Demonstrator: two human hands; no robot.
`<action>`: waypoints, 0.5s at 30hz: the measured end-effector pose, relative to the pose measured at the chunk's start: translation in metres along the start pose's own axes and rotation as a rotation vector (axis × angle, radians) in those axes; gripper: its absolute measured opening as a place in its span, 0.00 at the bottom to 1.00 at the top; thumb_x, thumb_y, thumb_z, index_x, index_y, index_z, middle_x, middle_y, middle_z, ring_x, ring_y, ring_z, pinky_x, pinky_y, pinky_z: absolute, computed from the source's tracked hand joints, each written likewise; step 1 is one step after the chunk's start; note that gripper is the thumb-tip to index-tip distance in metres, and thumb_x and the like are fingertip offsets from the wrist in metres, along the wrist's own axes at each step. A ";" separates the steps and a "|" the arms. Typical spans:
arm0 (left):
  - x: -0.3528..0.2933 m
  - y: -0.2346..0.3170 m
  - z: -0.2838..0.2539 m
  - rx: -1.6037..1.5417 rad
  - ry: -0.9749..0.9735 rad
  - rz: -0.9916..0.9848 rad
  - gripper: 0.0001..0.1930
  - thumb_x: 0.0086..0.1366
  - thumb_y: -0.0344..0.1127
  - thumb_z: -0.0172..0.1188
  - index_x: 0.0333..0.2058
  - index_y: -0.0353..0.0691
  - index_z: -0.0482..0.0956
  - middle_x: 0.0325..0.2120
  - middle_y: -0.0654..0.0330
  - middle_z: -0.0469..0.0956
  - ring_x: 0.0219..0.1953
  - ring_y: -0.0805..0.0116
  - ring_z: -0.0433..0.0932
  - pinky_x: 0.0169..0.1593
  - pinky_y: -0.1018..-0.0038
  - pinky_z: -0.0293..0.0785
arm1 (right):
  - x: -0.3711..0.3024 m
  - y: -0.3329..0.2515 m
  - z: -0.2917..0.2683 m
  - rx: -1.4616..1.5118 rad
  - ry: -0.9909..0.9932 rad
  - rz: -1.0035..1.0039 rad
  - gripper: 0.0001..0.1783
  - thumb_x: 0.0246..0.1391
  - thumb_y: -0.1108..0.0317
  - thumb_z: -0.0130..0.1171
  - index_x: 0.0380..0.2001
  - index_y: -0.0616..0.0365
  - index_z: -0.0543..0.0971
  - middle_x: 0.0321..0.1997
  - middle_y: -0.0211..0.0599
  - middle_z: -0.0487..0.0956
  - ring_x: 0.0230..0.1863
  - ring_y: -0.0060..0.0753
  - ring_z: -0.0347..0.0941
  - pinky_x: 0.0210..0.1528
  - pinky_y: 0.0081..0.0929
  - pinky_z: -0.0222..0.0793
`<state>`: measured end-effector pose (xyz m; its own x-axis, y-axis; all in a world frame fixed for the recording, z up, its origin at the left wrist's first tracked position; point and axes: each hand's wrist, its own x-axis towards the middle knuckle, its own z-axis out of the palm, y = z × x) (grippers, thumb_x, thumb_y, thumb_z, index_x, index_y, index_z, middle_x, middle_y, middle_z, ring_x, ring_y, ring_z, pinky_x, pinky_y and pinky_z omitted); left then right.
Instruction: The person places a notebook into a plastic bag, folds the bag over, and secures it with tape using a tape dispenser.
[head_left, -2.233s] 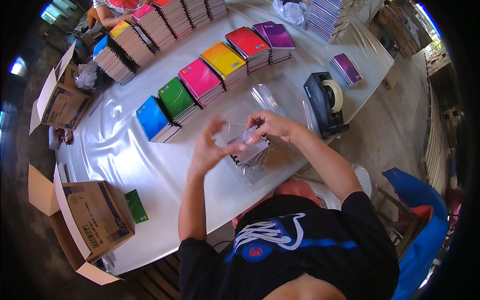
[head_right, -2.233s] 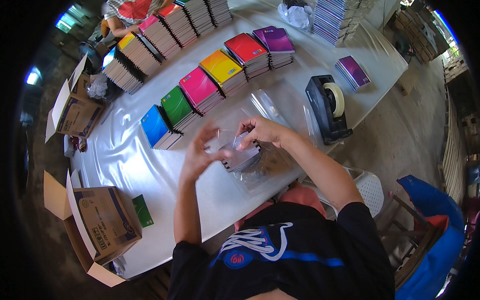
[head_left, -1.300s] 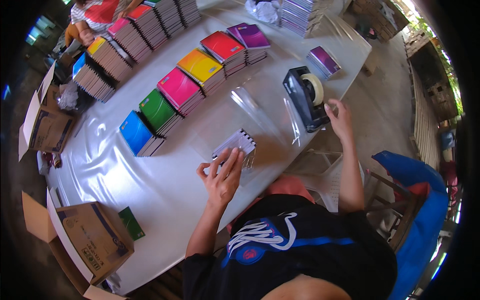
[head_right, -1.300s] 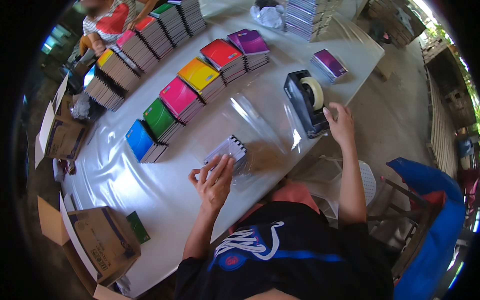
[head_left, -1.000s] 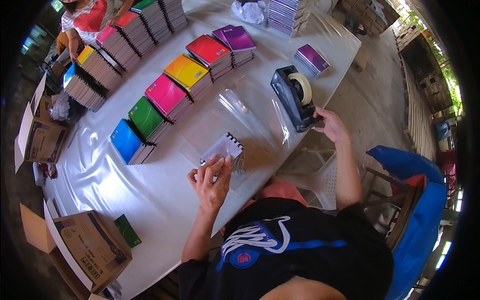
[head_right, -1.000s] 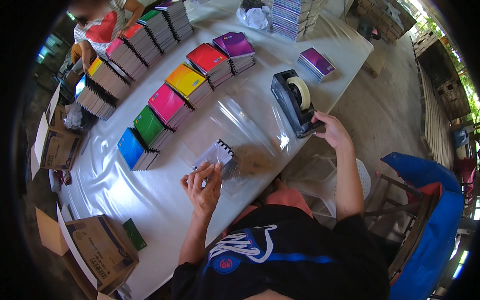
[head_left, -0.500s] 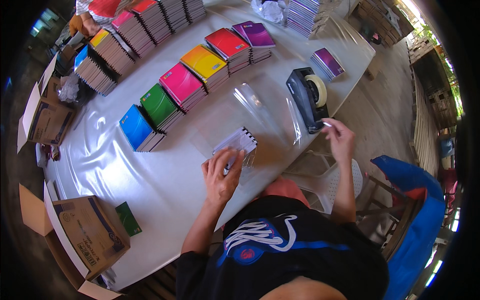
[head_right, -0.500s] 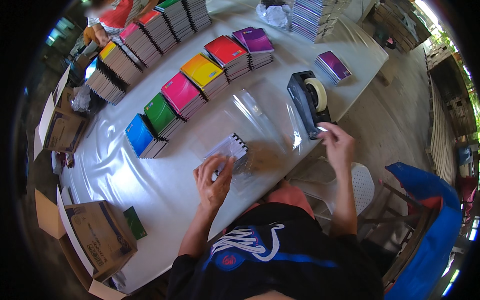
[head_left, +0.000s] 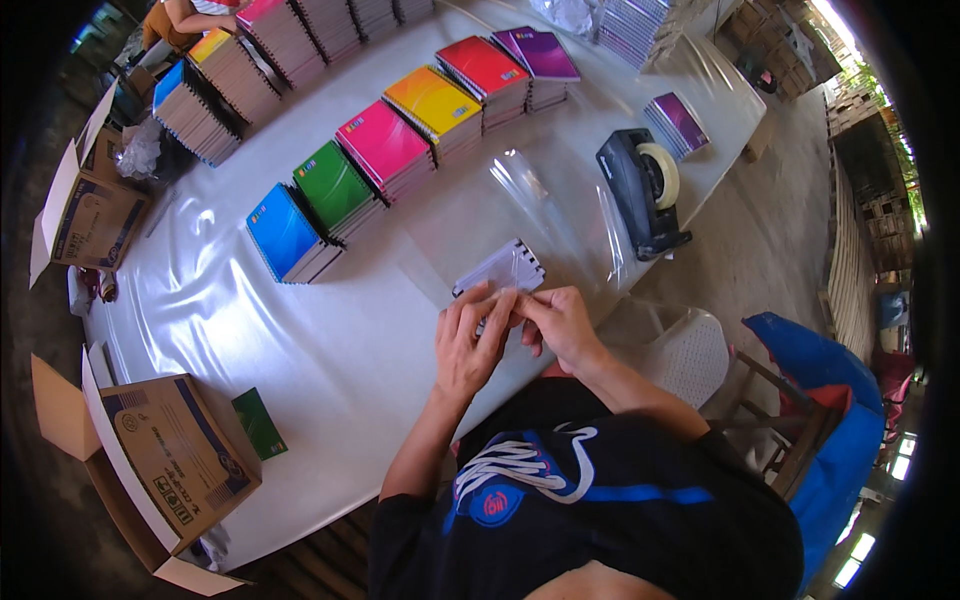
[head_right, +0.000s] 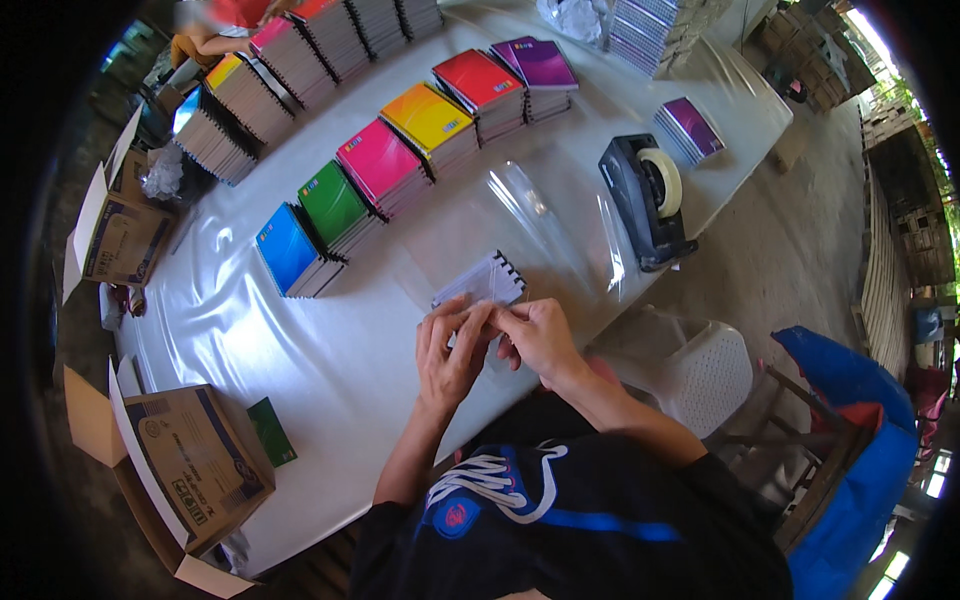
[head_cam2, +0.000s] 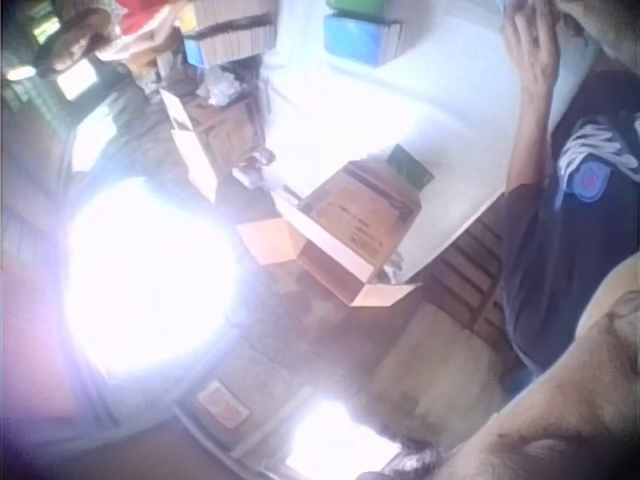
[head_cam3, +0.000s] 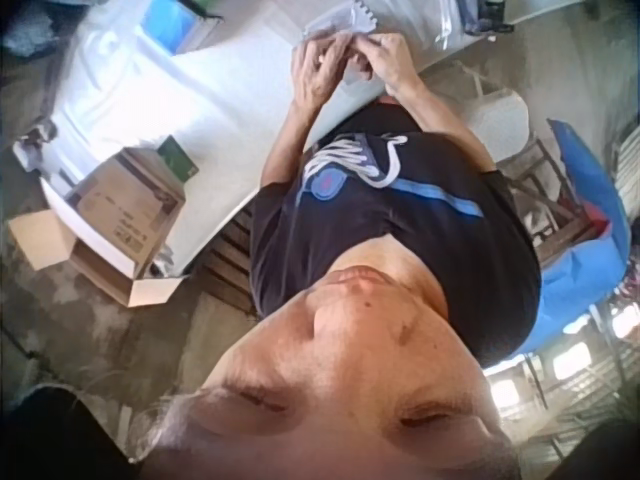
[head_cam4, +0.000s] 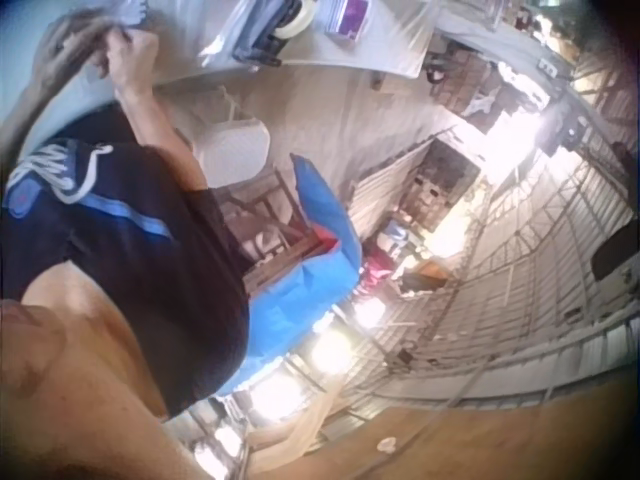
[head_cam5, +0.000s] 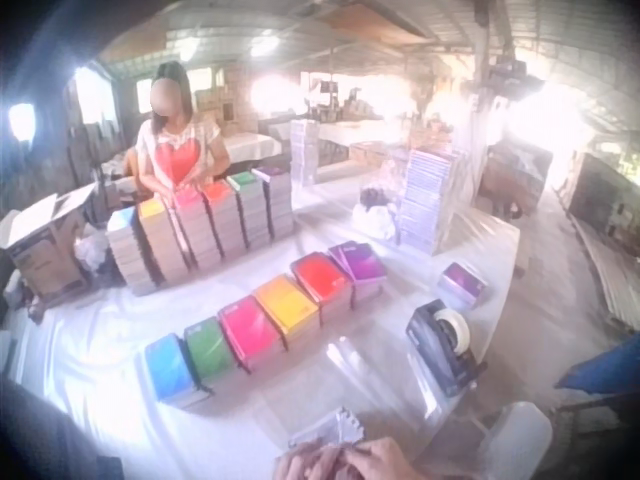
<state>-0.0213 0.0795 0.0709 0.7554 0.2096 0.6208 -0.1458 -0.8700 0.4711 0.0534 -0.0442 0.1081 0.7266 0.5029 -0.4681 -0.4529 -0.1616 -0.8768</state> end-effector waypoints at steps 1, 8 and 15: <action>-0.003 -0.001 -0.001 0.048 -0.023 0.055 0.26 0.45 0.27 0.66 0.48 0.44 0.76 0.39 0.62 0.75 0.44 0.64 0.75 0.41 0.72 0.68 | 0.003 0.006 -0.004 -0.023 -0.014 0.006 0.21 0.56 0.55 0.58 0.21 0.64 0.81 0.14 0.32 0.75 0.12 0.16 0.65 0.12 0.15 0.57; 0.048 0.029 -0.042 0.101 -0.359 -0.180 0.28 0.38 0.38 0.71 0.44 0.47 0.78 0.46 0.55 0.70 0.48 0.61 0.72 0.49 0.61 0.59 | 0.025 0.046 -0.032 -0.651 0.052 -0.214 0.20 0.52 0.55 0.62 0.17 0.62 0.80 0.09 0.32 0.73 0.10 0.20 0.68 0.14 0.19 0.63; 0.076 0.012 -0.014 -0.147 -0.359 -0.415 0.46 0.39 0.36 0.73 0.57 0.46 0.58 0.42 0.53 0.75 0.42 0.58 0.76 0.48 0.63 0.66 | 0.025 0.054 -0.024 -0.738 -0.617 0.008 0.19 0.43 0.54 0.69 0.24 0.62 0.82 0.15 0.32 0.77 0.18 0.21 0.73 0.26 0.23 0.71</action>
<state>0.0256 0.0916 0.1329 0.9342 0.3340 0.1254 0.1420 -0.6705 0.7282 0.0595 -0.0612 0.0462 0.2294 0.8237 -0.5186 0.1352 -0.5546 -0.8211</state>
